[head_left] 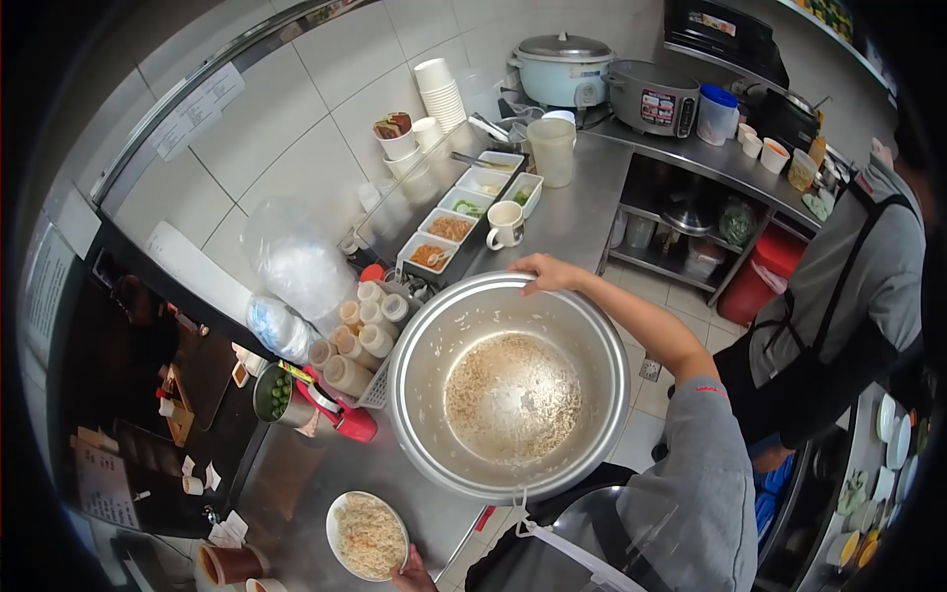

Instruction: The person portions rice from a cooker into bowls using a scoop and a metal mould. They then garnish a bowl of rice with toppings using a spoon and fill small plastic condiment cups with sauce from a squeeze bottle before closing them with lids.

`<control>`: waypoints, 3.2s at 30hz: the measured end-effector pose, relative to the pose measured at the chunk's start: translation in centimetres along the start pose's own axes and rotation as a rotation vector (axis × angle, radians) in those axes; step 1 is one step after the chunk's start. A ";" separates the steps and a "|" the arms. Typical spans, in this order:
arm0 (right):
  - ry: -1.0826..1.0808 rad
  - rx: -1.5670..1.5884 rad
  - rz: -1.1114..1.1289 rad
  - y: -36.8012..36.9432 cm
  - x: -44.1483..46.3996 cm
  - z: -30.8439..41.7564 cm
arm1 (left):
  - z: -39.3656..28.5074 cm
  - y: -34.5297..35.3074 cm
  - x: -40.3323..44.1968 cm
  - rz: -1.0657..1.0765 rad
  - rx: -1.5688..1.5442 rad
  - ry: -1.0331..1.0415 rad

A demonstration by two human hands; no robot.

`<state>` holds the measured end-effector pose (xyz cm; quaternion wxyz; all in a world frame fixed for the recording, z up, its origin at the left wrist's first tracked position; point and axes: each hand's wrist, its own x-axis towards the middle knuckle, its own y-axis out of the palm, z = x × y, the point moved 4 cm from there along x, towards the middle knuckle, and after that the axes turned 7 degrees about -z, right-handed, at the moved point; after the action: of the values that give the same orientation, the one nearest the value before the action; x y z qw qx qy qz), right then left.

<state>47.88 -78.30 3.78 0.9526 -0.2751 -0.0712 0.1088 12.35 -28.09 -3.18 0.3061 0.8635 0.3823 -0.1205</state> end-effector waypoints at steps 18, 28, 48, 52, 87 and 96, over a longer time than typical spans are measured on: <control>-0.172 0.153 0.372 -3.6 22.0 -2.8 | 10.2 26.4 -4.2 -0.260 1.164 0.697; 0.080 -0.808 -0.662 -20.3 38.5 -20.8 | 13.0 28.9 -4.7 -0.188 0.804 0.431; -0.284 -0.478 -0.709 -27.7 40.3 -10.3 | 13.9 28.5 -4.9 -0.224 0.635 0.434; -0.549 -0.661 -0.469 -26.3 38.7 -8.2 | 14.0 28.4 -4.8 -0.190 0.615 0.454; -1.043 -0.573 0.405 41.8 -1.9 23.4 | 0.9 -9.2 5.5 -0.265 0.222 0.193; -0.491 -0.177 0.529 43.9 -6.7 19.5 | 4.7 -2.6 4.2 -0.237 -0.181 0.133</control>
<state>30.19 -33.89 -4.09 0.8186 -0.3311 -0.2332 0.4073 13.45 -27.19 -9.84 0.3406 0.7873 0.5100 -0.0635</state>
